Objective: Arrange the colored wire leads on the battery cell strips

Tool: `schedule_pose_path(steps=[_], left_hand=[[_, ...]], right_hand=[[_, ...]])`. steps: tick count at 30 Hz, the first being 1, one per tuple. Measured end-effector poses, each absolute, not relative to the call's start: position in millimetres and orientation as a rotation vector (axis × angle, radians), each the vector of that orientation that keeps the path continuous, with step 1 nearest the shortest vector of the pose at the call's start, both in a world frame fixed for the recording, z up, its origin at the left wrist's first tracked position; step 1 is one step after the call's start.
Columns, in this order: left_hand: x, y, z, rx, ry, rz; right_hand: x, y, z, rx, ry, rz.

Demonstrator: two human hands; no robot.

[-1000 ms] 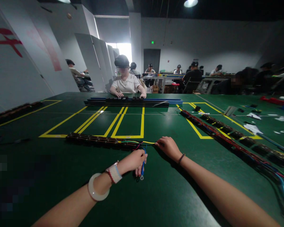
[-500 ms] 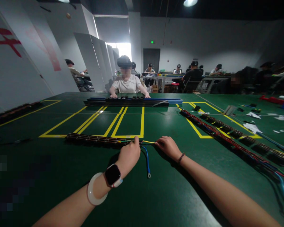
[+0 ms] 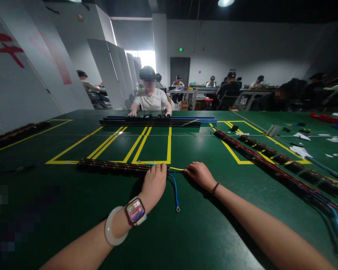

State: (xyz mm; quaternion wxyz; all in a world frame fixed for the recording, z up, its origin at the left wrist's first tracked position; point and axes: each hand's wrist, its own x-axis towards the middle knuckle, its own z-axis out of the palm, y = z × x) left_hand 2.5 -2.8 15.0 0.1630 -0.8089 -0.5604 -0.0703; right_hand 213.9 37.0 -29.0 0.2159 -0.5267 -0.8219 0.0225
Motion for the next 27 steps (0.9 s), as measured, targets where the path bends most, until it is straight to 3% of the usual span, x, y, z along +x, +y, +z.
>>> schedule_pose_path(steps=[16,27], left_hand=[[15.5,-17.9,3.2,-2.717,-0.969,-0.335],[17.4,-16.5,6.4,-2.866,-1.597,-0.189]], right_hand=[[214.7,39.7,-31.1,-1.414,-2.272,0.092],[210.2,35.5,-21.0,-1.366,-2.271,0.489]])
